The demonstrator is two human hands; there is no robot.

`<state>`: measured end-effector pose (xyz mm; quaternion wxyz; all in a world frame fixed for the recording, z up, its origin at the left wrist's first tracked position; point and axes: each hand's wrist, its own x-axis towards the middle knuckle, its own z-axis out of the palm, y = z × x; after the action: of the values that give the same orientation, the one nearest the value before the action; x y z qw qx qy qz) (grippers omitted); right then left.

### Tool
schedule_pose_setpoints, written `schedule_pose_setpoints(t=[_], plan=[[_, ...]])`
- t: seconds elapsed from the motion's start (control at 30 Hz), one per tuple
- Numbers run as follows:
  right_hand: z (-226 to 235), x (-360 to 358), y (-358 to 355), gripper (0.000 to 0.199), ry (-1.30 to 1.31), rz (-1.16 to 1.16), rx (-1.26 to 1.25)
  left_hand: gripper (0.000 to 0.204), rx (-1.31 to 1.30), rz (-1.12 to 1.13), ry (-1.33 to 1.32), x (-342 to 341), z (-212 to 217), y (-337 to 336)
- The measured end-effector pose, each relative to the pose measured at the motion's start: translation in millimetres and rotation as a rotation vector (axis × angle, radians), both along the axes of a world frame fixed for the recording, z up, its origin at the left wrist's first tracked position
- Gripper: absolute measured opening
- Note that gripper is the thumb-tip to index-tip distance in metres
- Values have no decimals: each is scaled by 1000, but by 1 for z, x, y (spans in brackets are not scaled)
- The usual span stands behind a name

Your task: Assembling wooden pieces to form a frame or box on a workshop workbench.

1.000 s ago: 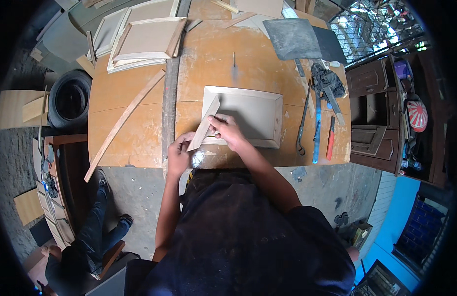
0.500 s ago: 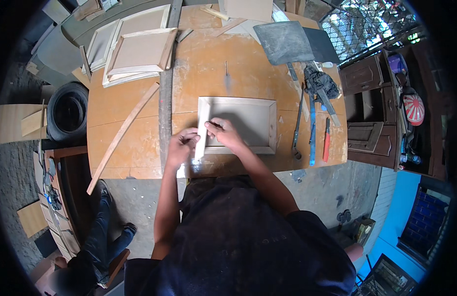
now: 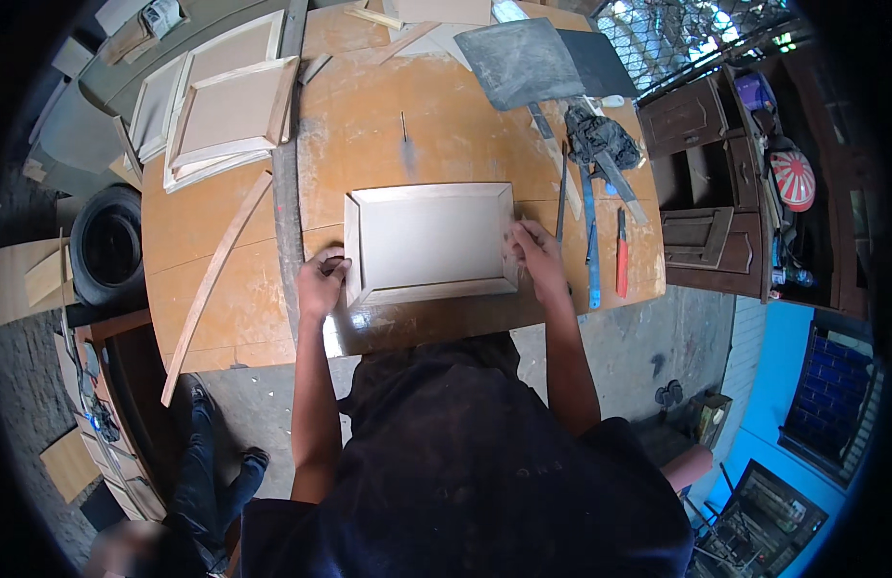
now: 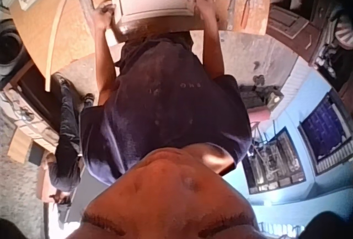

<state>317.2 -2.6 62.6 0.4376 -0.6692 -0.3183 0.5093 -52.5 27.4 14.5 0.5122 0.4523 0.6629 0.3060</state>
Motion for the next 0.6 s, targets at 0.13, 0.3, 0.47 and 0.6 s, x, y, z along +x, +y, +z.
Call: schedule_pose_setpoints(t=[0.13, 0.3, 0.47, 0.6], plan=[[-4, -3, -17, 21, 24, -81, -91, 22, 84, -86, 210, 8, 15, 2], [-12, -15, -20, 21, 69, -102, -98, 26, 138, -144, 427, 13, 30, 3], [-21, -19, -12, 21, 81, -79, -39, 34, 138, -145, 495, 23, 39, 6], [-31, -20, -9, 17, 25, -56, 10, 36, 87, -169, 513, 26, 38, 11]])
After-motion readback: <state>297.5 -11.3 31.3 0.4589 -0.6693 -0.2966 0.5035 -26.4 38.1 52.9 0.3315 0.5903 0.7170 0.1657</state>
